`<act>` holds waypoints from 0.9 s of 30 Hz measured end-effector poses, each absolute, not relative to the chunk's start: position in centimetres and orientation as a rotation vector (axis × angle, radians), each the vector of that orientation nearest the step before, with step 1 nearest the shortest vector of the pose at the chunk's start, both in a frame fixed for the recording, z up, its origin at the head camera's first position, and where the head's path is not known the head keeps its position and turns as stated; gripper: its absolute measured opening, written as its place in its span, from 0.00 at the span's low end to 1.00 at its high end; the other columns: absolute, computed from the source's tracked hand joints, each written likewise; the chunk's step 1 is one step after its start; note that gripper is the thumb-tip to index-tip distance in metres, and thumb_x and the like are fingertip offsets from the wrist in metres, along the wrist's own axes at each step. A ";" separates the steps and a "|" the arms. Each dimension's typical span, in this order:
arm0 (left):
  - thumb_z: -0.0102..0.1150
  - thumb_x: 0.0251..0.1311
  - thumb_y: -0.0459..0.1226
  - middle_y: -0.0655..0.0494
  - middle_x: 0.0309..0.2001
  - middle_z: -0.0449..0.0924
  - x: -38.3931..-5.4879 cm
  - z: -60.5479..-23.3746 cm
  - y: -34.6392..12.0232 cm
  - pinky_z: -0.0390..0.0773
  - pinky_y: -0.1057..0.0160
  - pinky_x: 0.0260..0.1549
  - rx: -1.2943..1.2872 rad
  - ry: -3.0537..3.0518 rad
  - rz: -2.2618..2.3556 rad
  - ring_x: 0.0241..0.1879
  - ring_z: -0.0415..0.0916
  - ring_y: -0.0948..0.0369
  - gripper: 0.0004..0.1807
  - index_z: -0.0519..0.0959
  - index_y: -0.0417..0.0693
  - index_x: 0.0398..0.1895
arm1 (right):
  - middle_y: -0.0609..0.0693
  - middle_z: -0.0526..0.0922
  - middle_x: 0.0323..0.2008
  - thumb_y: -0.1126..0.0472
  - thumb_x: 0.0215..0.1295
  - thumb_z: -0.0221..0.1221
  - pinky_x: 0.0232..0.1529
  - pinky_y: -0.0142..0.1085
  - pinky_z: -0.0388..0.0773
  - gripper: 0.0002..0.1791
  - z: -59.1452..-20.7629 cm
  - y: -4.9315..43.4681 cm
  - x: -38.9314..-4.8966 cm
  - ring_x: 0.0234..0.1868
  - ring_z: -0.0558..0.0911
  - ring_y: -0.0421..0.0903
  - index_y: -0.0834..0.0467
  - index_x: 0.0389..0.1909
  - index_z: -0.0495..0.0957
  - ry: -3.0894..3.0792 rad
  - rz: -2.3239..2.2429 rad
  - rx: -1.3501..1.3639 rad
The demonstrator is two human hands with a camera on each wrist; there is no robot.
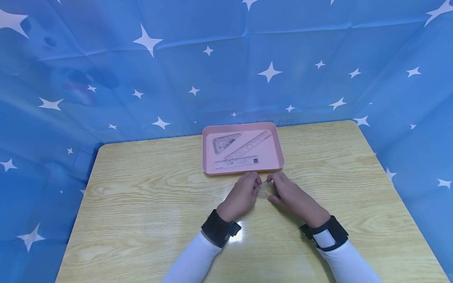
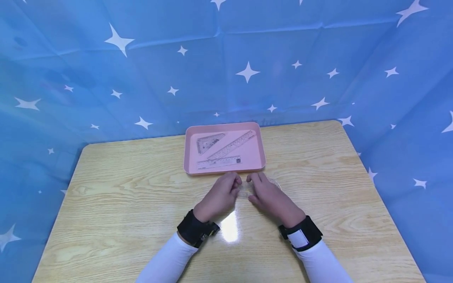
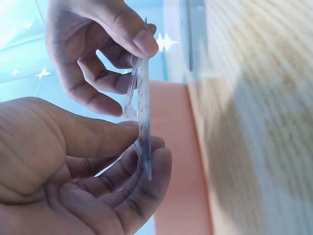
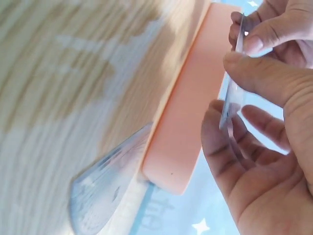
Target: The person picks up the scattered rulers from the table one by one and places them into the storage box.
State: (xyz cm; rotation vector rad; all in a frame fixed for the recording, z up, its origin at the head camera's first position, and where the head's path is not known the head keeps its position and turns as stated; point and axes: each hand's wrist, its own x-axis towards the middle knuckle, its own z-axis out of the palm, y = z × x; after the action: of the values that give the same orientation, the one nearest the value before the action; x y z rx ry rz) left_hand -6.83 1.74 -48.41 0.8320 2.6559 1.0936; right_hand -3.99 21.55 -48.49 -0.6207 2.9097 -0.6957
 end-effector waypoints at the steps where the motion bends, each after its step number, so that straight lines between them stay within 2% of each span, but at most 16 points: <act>1: 0.59 0.64 0.24 0.53 0.40 0.77 -6.9 -48.3 1.7 0.79 0.66 0.43 0.823 2.658 1.100 0.41 0.75 0.60 0.09 0.76 0.42 0.44 | 0.48 0.68 0.35 0.64 0.61 0.73 0.33 0.32 0.71 0.28 -48.4 21.5 -4.0 0.34 0.69 0.41 0.58 0.54 0.66 2.906 -0.702 -0.614; 6: 0.59 0.64 0.24 0.53 0.39 0.78 -7.1 -48.0 1.4 0.79 0.66 0.41 0.785 2.676 1.094 0.39 0.76 0.60 0.09 0.78 0.42 0.44 | 0.48 0.70 0.36 0.64 0.58 0.74 0.35 0.34 0.73 0.30 -48.2 21.3 -4.0 0.36 0.70 0.42 0.58 0.55 0.67 2.928 -0.719 -0.617; 11: 0.55 0.67 0.24 0.54 0.40 0.77 -7.2 -47.3 1.1 0.79 0.63 0.41 0.769 2.716 1.053 0.40 0.75 0.60 0.08 0.77 0.41 0.46 | 0.55 0.76 0.45 0.67 0.57 0.74 0.40 0.40 0.80 0.35 -47.9 21.1 -4.1 0.40 0.76 0.46 0.60 0.62 0.67 2.994 -0.737 -0.680; 14: 0.54 0.67 0.24 0.53 0.39 0.76 -7.1 -46.9 1.1 0.78 0.63 0.39 0.794 2.759 1.009 0.38 0.74 0.60 0.11 0.76 0.41 0.49 | 0.59 0.78 0.54 0.67 0.57 0.74 0.47 0.43 0.83 0.39 -47.8 21.0 -4.1 0.45 0.78 0.48 0.62 0.67 0.66 3.071 -0.707 -0.768; 17: 0.58 0.66 0.25 0.50 0.42 0.77 -7.0 -46.5 1.2 0.80 0.61 0.42 0.833 2.812 0.933 0.40 0.77 0.58 0.16 0.76 0.38 0.57 | 0.60 0.79 0.60 0.66 0.57 0.75 0.52 0.44 0.83 0.41 -47.6 20.8 -4.1 0.48 0.80 0.49 0.62 0.70 0.68 3.150 -0.646 -0.831; 22: 0.68 0.62 0.29 0.44 0.51 0.80 -6.6 -45.7 1.0 0.83 0.57 0.50 0.877 2.882 0.786 0.49 0.81 0.53 0.29 0.73 0.37 0.66 | 0.58 0.81 0.54 0.63 0.59 0.75 0.50 0.42 0.83 0.36 -47.0 20.1 -4.2 0.45 0.80 0.48 0.62 0.68 0.73 3.212 -0.593 -0.867; 27: 0.68 0.62 0.30 0.41 0.53 0.80 -6.4 -45.3 0.5 0.83 0.55 0.48 0.859 2.947 0.712 0.49 0.81 0.50 0.33 0.69 0.35 0.71 | 0.58 0.82 0.51 0.64 0.59 0.74 0.54 0.43 0.84 0.32 -46.5 19.4 -4.5 0.48 0.82 0.50 0.64 0.65 0.77 3.235 -0.603 -0.922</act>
State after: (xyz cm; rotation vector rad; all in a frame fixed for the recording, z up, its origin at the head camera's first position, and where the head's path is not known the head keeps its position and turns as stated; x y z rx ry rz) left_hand -6.44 0.52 -45.33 0.8591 2.9467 0.7121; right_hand -4.50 19.39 -46.52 -0.9224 3.2355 -0.6031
